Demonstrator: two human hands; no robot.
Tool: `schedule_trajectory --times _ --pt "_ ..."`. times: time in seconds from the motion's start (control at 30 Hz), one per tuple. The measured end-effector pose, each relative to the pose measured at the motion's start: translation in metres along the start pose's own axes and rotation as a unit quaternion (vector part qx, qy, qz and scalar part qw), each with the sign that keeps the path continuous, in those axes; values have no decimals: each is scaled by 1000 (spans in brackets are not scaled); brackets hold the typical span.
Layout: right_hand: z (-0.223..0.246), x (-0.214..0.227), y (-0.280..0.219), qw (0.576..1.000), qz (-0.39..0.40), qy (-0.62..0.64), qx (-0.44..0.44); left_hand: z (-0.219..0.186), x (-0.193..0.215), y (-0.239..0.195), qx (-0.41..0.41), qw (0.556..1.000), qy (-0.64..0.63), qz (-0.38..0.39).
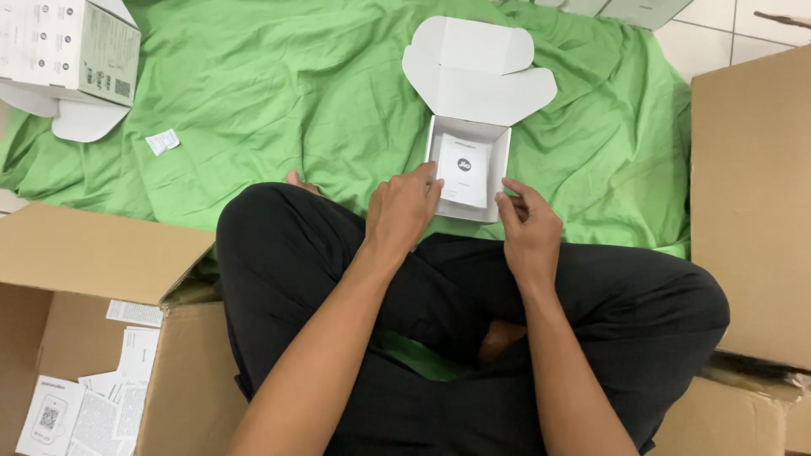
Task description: The person assembles packaging inserts and packs manuals and components into retail boxes.
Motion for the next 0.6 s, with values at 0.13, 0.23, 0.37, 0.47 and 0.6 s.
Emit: schedule_trajectory --times 0.13,0.23,0.37,0.47,0.6 --pt "1 -1 -2 1000 -12 -7 9 -8 5 -6 -20 999 36 5" --pt "2 -1 -3 1000 -13 7 26 -13 11 -7 -11 999 -26 -22" --pt "7 -2 -6 997 5 13 72 -23 23 -8 25 996 -86 -8" --pt "12 -1 -9 995 18 16 93 -24 21 -8 24 995 -101 5" --pt "14 0 -11 994 29 16 101 -22 17 -10 -37 991 -125 8"
Point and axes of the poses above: each hand's wrist, its own y-axis towards the middle knuckle, its own x-axis out of the back of the hand, z = x × y, the point moved 1 cm from there along y, towards the middle knuckle, and after that the axes turned 1 degree about -x, right-handed, at the moved point
